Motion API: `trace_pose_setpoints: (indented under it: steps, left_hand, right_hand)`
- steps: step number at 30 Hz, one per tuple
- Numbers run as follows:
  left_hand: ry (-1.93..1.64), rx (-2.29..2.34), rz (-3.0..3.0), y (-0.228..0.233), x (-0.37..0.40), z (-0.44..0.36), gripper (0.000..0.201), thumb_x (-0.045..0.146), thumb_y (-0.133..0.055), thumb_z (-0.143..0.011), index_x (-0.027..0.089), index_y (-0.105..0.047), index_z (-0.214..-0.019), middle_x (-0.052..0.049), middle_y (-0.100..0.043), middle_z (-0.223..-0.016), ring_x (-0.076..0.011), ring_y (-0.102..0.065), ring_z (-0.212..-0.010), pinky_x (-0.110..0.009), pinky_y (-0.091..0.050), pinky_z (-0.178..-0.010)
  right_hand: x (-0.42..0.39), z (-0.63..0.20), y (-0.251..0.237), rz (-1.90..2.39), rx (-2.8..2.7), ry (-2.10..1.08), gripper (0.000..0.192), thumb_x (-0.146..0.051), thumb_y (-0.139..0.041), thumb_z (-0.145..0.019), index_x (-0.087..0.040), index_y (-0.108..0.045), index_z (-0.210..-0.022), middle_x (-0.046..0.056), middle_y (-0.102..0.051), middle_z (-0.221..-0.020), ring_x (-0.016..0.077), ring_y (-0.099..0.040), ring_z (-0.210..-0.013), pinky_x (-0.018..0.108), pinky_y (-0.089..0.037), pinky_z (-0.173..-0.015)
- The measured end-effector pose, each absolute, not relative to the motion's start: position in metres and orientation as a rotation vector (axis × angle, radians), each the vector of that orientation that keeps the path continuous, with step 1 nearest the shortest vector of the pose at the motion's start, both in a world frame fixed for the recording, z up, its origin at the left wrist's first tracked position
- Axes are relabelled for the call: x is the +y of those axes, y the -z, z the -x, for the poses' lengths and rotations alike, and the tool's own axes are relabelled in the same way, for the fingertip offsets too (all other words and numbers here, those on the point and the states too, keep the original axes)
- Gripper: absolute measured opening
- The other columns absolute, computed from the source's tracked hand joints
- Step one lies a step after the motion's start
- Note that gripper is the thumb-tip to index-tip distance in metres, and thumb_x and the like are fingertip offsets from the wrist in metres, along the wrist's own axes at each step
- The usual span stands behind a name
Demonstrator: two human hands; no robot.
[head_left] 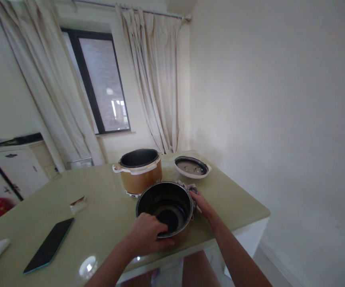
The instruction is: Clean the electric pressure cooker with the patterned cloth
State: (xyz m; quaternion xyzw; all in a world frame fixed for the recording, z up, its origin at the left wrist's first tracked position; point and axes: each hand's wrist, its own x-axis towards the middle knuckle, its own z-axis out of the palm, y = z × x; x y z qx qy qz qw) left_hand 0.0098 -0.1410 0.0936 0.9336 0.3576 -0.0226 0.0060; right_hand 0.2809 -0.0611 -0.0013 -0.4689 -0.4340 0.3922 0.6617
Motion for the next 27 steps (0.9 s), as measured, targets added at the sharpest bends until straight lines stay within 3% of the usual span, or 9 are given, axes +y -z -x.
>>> trace_pose_setpoints:
  steps: [3, 9, 14, 20, 24, 27]
  left_hand:
    - [0.034, 1.144, -2.918, -0.094, -0.143, -0.015, 0.055, 0.074, -0.049, -0.096, 0.029, -0.079, -0.087, -0.008, -0.081, -0.086, -0.0275, -0.078, -0.084, -0.031, -0.045, -0.068]
    - [-0.013, 1.177, -2.927, -0.088, -0.142, -0.029, 0.054, 0.071, -0.049, -0.097, 0.027, -0.08, -0.092, -0.01, -0.081, -0.088, -0.0286, -0.077, -0.085, -0.033, -0.046, -0.07]
    - [-0.125, 1.242, -2.814, -0.097, -0.143, -0.042, 0.075, 0.096, -0.052, -0.074, 0.027, -0.078, -0.088, -0.01, -0.081, -0.089, -0.0333, -0.077, -0.089, -0.034, -0.047, -0.07]
    - [-0.168, 1.334, -2.746, -0.107, -0.142, -0.086, 0.075, 0.085, -0.03, -0.093, 0.024, -0.072, -0.104, -0.014, -0.08, -0.098, -0.0338, -0.077, -0.093, -0.036, -0.048, -0.075]
    - [-0.218, 1.414, -2.636, -0.107, -0.136, -0.11, 0.079, 0.074, -0.012, -0.101, 0.022, -0.071, -0.102, -0.014, -0.079, -0.1, -0.0332, -0.077, -0.096, -0.038, -0.049, -0.078]
    - [-0.258, 1.323, -2.592, -0.111, -0.128, -0.103, 0.076, 0.069, -0.009, -0.104, 0.025, -0.072, -0.108, -0.011, -0.08, -0.103, -0.03, -0.076, -0.1, -0.036, -0.049, -0.08]
  right_hand:
    - [-0.087, -0.288, 0.008, 1.072, -1.023, -1.014, 0.045, -0.059, -0.083, -0.07, -0.021, -0.081, -0.094, 0.007, -0.081, -0.085, 0.0298, -0.077, -0.083, 0.043, -0.063, -0.079]
    - [-0.133, -0.283, 0.02, 1.039, -1.006, -0.743, 0.054, -0.054, -0.084, -0.073, -0.02, -0.077, -0.115, 0.012, -0.081, -0.11, 0.0332, -0.075, -0.101, 0.049, -0.059, -0.096]
    - [-0.157, -0.258, 0.04, 1.08, -0.919, -0.554, 0.053, -0.047, -0.082, -0.076, -0.022, -0.071, -0.121, 0.012, -0.077, -0.114, 0.0322, -0.073, -0.102, 0.051, -0.059, -0.096]
    - [-0.184, -0.205, 0.062, 1.162, -0.916, -0.223, 0.047, -0.047, -0.078, -0.081, -0.029, -0.069, -0.124, 0.012, -0.066, -0.12, 0.0337, -0.068, -0.11, 0.054, -0.059, -0.095]
    - [-0.185, -0.187, 0.063, 1.228, -0.939, -0.167, 0.049, -0.044, -0.077, -0.084, -0.031, -0.066, -0.131, 0.013, -0.06, -0.134, 0.0362, -0.063, -0.124, 0.056, -0.056, -0.101]
    - [-0.174, -0.2, 0.057, 1.235, -0.959, -0.169, 0.054, -0.046, -0.08, -0.082, -0.028, -0.066, -0.13, 0.014, -0.063, -0.132, 0.0351, -0.063, -0.123, 0.056, -0.053, -0.105]
